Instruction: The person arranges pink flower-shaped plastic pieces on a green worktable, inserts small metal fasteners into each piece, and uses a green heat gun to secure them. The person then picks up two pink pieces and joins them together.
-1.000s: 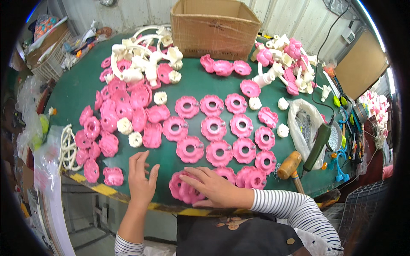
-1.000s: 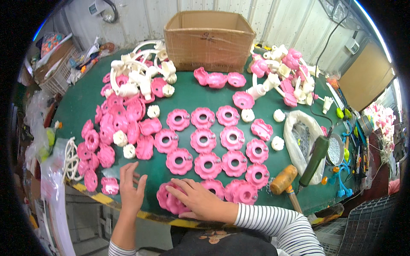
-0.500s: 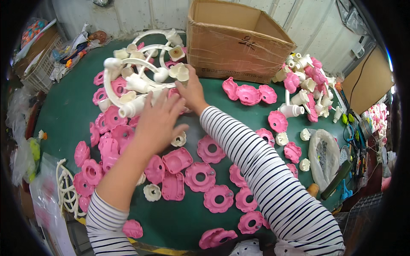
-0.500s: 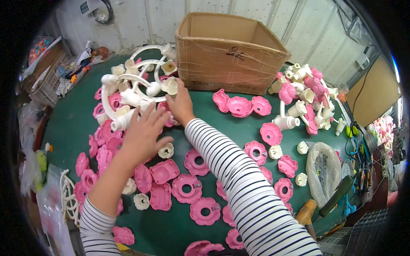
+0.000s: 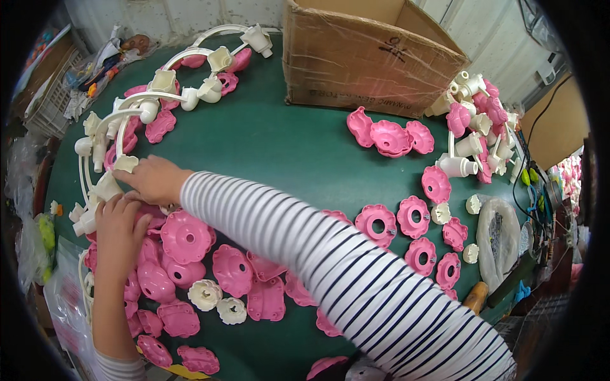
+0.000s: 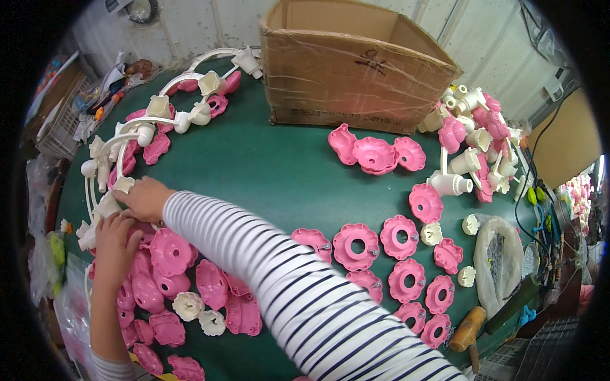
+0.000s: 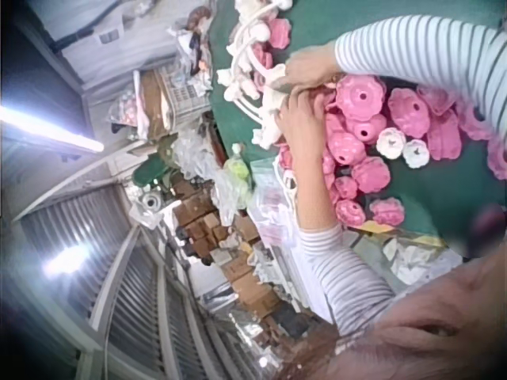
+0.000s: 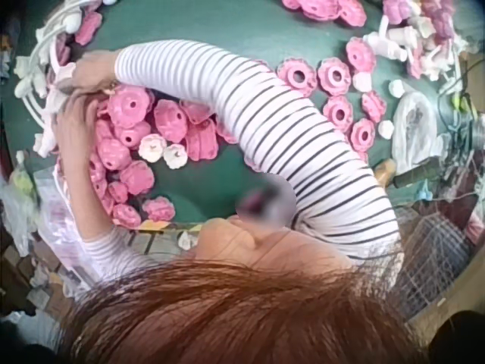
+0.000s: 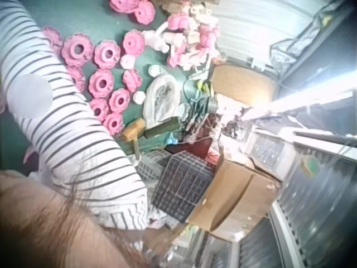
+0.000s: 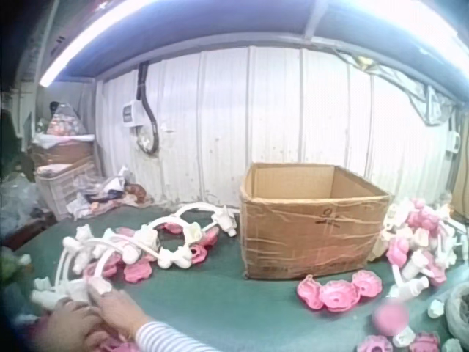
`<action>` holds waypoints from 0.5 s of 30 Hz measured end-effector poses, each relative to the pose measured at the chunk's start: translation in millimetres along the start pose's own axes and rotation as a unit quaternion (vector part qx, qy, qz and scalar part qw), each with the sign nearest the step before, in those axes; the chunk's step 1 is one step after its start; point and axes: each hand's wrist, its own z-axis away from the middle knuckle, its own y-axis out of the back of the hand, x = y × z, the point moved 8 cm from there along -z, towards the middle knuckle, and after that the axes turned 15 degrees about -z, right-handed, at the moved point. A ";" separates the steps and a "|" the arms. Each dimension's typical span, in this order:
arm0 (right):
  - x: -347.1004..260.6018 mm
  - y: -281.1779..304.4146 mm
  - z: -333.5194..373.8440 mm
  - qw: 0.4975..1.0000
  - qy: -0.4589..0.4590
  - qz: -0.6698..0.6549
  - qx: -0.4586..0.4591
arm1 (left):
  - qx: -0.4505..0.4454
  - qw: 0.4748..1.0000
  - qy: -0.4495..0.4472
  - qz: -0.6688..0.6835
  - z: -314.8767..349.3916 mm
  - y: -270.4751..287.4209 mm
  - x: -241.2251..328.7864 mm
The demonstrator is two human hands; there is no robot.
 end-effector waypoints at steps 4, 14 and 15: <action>-4.0 97.6 31.9 0.976 0.142 0.070 0.150 | 0.115 0.993 0.031 0.017 92.1 24.0 19.3; 246.7 234.2 63.5 0.958 -0.241 -0.019 0.154 | 0.034 0.973 -0.200 0.110 172.6 -22.1 122.1; 245.9 196.4 51.6 0.964 -0.242 -0.032 0.105 | 0.016 0.980 -0.166 0.104 166.4 -27.5 111.7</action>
